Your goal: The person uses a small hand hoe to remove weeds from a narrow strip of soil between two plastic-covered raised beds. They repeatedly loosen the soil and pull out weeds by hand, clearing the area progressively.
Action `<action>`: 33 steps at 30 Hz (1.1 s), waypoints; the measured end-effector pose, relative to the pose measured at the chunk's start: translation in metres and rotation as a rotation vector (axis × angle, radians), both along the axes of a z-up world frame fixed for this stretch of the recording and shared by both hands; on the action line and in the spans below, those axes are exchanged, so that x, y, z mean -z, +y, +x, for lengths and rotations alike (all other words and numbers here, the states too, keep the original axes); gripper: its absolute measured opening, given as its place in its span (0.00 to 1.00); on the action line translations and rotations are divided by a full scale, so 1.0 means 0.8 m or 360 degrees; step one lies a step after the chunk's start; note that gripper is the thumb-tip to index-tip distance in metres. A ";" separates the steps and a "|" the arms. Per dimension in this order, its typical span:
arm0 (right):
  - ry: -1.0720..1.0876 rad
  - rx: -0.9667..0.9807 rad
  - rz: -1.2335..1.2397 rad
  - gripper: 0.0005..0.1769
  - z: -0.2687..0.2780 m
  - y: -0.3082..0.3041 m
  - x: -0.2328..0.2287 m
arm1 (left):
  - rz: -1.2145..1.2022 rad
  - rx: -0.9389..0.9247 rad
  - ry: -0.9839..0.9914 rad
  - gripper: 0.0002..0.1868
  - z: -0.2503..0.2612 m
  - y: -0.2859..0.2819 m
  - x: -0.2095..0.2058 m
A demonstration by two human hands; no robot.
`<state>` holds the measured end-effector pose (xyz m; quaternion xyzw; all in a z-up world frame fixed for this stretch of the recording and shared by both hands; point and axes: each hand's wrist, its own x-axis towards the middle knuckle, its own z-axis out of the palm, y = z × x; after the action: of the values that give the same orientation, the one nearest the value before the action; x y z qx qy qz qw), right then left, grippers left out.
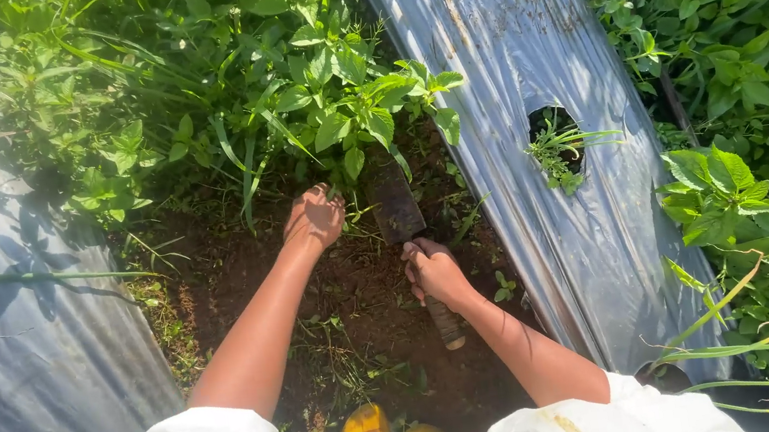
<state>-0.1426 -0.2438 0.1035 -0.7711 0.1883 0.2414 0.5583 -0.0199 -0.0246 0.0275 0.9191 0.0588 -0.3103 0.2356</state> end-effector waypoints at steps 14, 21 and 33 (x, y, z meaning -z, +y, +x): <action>-0.0113 0.0009 -0.0294 0.28 -0.003 0.022 -0.048 | -0.0284 -0.0495 -0.0003 0.41 -0.066 -0.020 -0.099; -0.0108 0.0010 -0.0156 0.28 0.004 -0.020 0.019 | -0.0250 -0.0404 -0.0100 0.33 -0.068 -0.027 -0.049; -0.0059 -0.0138 -0.0030 0.23 0.021 -0.019 0.000 | -0.0336 -0.0419 0.0034 0.25 -0.084 -0.017 -0.065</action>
<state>-0.1259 -0.2587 0.1035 -0.7882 0.1465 0.2492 0.5433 -0.0869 -0.0384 0.0793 0.8703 0.1481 -0.2909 0.3688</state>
